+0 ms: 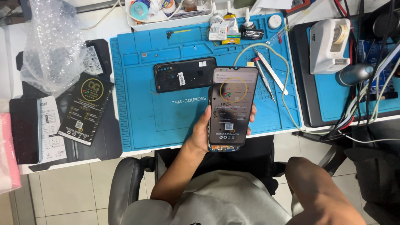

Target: The person holds a disassembled smartphone and repeatedly touches and swipes the screen to test touch responsiveness. The person then places the phone on the workbench and removes the battery from the chassis.

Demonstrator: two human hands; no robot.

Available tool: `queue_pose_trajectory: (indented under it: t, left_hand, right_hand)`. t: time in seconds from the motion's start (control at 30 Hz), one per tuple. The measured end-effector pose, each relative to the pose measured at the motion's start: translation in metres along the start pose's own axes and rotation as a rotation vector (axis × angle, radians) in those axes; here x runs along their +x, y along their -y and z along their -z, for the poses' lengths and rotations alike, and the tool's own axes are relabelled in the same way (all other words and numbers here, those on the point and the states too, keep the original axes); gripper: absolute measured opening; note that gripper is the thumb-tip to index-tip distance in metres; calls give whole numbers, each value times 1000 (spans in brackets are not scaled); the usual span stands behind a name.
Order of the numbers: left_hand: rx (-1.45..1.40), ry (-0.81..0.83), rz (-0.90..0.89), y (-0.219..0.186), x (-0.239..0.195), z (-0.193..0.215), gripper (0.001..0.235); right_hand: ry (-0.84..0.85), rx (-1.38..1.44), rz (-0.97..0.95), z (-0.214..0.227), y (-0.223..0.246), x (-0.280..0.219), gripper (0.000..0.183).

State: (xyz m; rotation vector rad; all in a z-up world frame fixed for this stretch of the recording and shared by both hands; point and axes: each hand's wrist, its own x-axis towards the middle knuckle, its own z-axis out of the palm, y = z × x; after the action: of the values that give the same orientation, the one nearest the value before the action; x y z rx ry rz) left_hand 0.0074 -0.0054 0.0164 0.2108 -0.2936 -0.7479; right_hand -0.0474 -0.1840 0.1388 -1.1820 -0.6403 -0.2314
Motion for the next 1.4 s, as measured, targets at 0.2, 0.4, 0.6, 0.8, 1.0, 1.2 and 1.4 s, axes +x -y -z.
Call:
queue_pose_trajectory:
  t: [0.2, 0.4, 0.6, 0.8, 1.0, 1.2, 1.4]
  left_hand:
    - [-2, 5, 0, -1, 0, -1, 90]
    - [35, 9, -15, -1, 1, 0, 90]
    - [10, -28, 4, 1, -1, 3, 90]
    - [-1, -39, 36, 1, -2, 4, 91]
    - [-18, -33, 38, 4, -6, 9, 91]
    - [-9, -26, 40, 4, -5, 10, 90]
    - [9, -23, 37, 4, -6, 10, 89]
  right_hand:
    - [-51, -160, 8, -8, 0, 3, 28]
    - [-278, -826, 70, 13, -6, 29, 28]
    - [-228, -1077, -20, 22, -35, 43, 31]
    - [-192, -926, -98, 26, -44, 50, 22]
    - [-181, -906, -103, 29, -50, 46, 19]
    - [-184, -920, -100, 29, -49, 45, 19]
    - [-187, -947, -97, 26, -47, 49, 19]
